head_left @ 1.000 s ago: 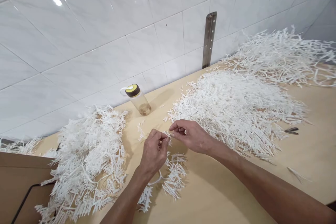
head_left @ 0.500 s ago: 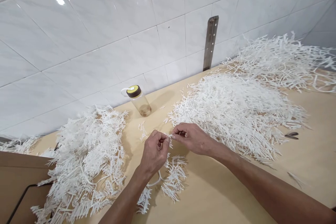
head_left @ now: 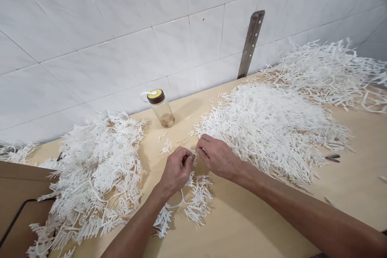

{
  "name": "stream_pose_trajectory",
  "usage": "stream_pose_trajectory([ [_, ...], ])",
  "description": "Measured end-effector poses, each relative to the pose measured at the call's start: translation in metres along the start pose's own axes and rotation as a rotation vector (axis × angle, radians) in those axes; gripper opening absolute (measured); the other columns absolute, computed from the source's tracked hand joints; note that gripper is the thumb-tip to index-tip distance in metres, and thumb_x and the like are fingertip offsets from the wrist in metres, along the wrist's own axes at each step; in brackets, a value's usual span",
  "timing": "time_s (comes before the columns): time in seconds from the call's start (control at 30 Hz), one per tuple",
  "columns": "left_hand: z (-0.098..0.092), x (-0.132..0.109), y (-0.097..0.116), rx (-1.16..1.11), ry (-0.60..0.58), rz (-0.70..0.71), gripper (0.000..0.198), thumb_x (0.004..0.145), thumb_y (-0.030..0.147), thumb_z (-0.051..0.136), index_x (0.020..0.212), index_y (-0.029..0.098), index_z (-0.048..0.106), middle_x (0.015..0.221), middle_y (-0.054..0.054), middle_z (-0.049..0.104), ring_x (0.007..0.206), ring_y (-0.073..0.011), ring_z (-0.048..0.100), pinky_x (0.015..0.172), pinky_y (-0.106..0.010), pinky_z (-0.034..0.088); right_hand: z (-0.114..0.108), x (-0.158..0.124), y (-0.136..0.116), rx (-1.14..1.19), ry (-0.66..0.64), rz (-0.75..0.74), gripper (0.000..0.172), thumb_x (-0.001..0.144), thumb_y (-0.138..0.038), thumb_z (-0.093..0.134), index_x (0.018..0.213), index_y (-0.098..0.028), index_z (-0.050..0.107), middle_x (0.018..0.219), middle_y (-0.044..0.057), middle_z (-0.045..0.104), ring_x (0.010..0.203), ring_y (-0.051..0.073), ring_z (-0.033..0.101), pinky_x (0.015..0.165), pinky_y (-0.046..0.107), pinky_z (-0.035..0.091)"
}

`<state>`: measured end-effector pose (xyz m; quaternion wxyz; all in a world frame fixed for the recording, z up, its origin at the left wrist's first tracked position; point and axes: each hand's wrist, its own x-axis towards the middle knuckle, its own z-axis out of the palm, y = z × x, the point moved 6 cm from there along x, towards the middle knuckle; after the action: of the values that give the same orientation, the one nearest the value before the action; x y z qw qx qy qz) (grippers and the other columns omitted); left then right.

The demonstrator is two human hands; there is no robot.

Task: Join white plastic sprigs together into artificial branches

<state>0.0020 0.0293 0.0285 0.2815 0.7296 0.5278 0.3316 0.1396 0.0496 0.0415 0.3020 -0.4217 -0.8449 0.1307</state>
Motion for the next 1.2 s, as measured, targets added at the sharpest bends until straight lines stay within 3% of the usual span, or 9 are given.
stream_pose_trajectory([
  [0.1, 0.001, 0.002, -0.011, -0.167, 0.004, -0.071, 0.017, 0.087, 0.024, 0.052, 0.071, 0.018, 0.054, 0.065, 0.002, 0.049, 0.058, -0.0112, 0.042, 0.055, -0.024, 0.034, -0.001, 0.003, 0.010, -0.114, 0.166, 0.053, 0.020, 0.091, -0.009, 0.043, 0.078, -0.016, 0.056, 0.081, 0.006, 0.056, 0.064, 0.015, 0.049, 0.057, 0.027, 0.037],
  [0.2, 0.000, 0.003, -0.019, -0.319, 0.037, -0.135, 0.021, 0.087, 0.034, 0.056, 0.074, 0.017, 0.057, 0.062, 0.004, 0.044, 0.054, -0.0097, 0.037, 0.052, -0.023, 0.031, -0.011, 0.004, 0.027, -0.056, 0.335, 0.145, 0.017, 0.088, -0.010, 0.047, 0.075, -0.019, 0.052, 0.077, 0.004, 0.055, 0.064, 0.016, 0.050, 0.059, 0.028, 0.039],
  [0.37, -0.003, 0.003, -0.030, -0.438, 0.122, -0.204, 0.027, 0.085, 0.043, 0.062, 0.078, 0.017, 0.060, 0.057, 0.006, 0.039, 0.050, -0.0077, 0.031, 0.049, -0.022, 0.027, -0.018, -0.004, 0.032, 0.148, 0.396, 0.163, 0.008, 0.090, -0.016, 0.052, 0.085, -0.020, 0.057, 0.081, 0.002, 0.060, 0.061, 0.013, 0.054, 0.063, 0.028, 0.044],
  [0.53, -0.002, 0.003, -0.033, -0.444, 0.138, -0.202, 0.028, 0.084, 0.044, 0.064, 0.079, 0.016, 0.064, 0.061, 0.003, 0.049, 0.054, -0.0090, 0.040, 0.051, -0.022, 0.033, -0.015, -0.011, 0.013, 0.308, 0.323, 0.124, 0.017, 0.093, -0.020, 0.050, 0.106, -0.021, 0.060, 0.106, 0.009, 0.064, 0.061, 0.013, 0.053, 0.061, 0.029, 0.048],
  [0.7, -0.003, 0.003, -0.029, -0.434, 0.123, -0.163, 0.028, 0.083, 0.043, 0.066, 0.079, 0.015, 0.068, 0.067, -0.001, 0.059, 0.061, -0.0118, 0.049, 0.059, -0.024, 0.040, -0.003, -0.007, -0.003, 0.430, 0.184, 0.064, 0.023, 0.094, -0.022, 0.049, 0.113, -0.021, 0.062, 0.119, 0.011, 0.064, 0.064, 0.012, 0.056, 0.062, 0.029, 0.051],
  [0.93, -0.002, 0.002, -0.033, -0.413, 0.101, -0.162, 0.029, 0.085, 0.042, 0.064, 0.083, 0.014, 0.071, 0.074, -0.004, 0.065, 0.068, -0.0143, 0.055, 0.065, -0.026, 0.044, 0.017, -0.006, 0.007, 0.430, 0.062, 0.168, 0.021, 0.095, -0.032, 0.054, 0.102, -0.018, 0.068, 0.082, 0.005, 0.069, 0.063, 0.015, 0.058, 0.060, 0.029, 0.048],
  [1.2, 0.000, 0.002, -0.040, -0.422, 0.111, -0.197, 0.028, 0.084, 0.042, 0.065, 0.080, 0.014, 0.070, 0.069, -0.002, 0.061, 0.064, -0.0130, 0.052, 0.062, -0.025, 0.041, 0.022, -0.003, 0.015, 0.512, 0.034, 0.254, 0.020, 0.092, -0.036, 0.059, 0.090, -0.019, 0.071, 0.080, 0.004, 0.071, 0.066, 0.016, 0.061, 0.060, 0.028, 0.048],
])
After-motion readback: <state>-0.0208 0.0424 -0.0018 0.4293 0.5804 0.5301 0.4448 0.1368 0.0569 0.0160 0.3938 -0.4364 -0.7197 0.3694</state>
